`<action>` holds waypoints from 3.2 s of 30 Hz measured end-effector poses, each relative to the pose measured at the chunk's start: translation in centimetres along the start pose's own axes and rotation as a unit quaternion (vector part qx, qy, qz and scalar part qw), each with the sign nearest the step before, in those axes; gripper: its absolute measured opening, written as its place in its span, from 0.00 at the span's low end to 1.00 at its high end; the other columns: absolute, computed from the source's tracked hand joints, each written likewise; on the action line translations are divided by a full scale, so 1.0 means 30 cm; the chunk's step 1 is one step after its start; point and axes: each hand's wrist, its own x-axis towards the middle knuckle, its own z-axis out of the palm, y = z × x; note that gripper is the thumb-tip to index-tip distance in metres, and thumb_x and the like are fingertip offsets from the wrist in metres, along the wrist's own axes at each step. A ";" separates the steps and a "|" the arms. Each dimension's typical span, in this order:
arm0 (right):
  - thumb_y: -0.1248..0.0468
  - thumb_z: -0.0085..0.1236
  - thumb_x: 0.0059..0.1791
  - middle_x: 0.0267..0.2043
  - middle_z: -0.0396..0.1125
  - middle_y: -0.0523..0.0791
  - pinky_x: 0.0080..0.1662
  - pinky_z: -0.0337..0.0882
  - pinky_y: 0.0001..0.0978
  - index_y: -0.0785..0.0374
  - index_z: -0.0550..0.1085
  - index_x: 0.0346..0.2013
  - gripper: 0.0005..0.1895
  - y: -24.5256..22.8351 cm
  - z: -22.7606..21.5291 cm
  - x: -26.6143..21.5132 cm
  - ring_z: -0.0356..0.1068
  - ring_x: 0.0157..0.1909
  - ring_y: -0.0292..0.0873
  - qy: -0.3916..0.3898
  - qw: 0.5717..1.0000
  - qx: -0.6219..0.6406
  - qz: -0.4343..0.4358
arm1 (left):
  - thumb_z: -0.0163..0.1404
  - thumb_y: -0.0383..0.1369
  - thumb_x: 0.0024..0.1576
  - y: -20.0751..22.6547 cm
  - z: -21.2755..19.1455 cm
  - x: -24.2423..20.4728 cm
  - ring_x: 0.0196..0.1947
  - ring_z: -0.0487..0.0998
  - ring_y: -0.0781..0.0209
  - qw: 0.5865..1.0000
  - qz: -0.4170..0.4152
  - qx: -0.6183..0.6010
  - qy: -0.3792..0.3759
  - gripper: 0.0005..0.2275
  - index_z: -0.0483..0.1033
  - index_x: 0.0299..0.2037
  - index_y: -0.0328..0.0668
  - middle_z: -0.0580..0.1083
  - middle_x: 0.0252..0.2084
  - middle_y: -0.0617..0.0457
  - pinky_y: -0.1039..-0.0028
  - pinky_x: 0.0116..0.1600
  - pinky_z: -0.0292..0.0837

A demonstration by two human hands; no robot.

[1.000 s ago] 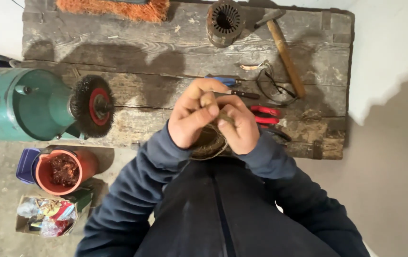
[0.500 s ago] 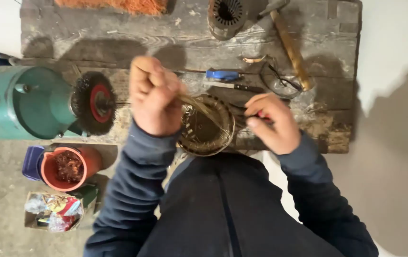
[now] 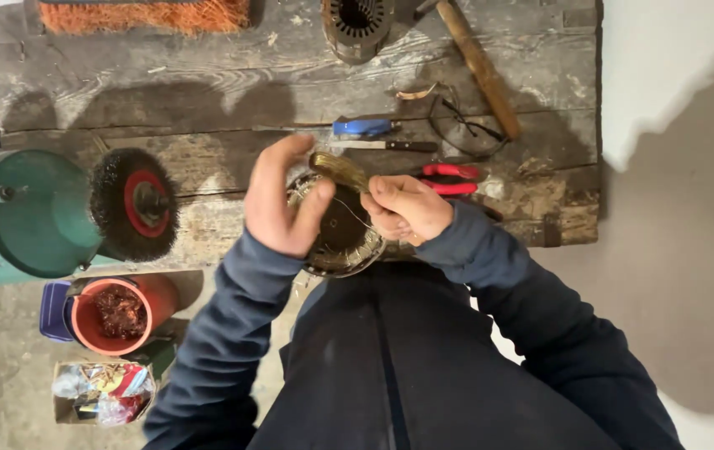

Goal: The person uses pliers to pull and cut copper wires from a cylindrical metal component on a workbench. They repeatedly pull out bundles of wire, cut them, and place the pieces on the table.

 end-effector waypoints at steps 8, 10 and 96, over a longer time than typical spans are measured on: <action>0.53 0.46 0.59 0.20 0.53 0.36 0.25 0.49 0.26 0.69 0.71 0.39 0.19 -0.031 0.062 -0.023 0.48 0.20 0.30 -0.065 0.991 -0.079 0.093 | 0.52 0.33 0.56 0.001 -0.134 0.107 0.38 0.76 0.62 0.824 0.420 0.329 -0.191 0.15 0.76 0.55 0.43 0.74 0.41 0.58 0.71 0.41 0.70; 0.53 0.46 0.59 0.20 0.53 0.36 0.26 0.50 0.26 0.69 0.72 0.40 0.20 -0.046 0.087 -0.037 0.48 0.21 0.30 -0.079 0.984 -0.141 0.077 | 0.53 0.31 0.57 -0.022 -0.142 0.082 0.26 0.72 0.67 0.804 0.432 0.325 -0.248 0.14 0.78 0.53 0.40 0.71 0.30 0.62 0.75 0.29 0.64; 0.62 0.60 0.58 0.57 0.68 0.50 0.59 0.70 0.43 0.65 0.74 0.57 0.15 -0.039 -0.211 -0.214 0.68 0.58 0.54 0.287 0.525 -0.764 -0.242 | 0.43 0.36 0.71 -0.388 -0.100 -0.699 0.37 0.75 0.62 0.941 -0.284 -0.146 0.112 0.13 0.68 0.59 0.37 0.76 0.41 0.49 0.71 0.44 0.71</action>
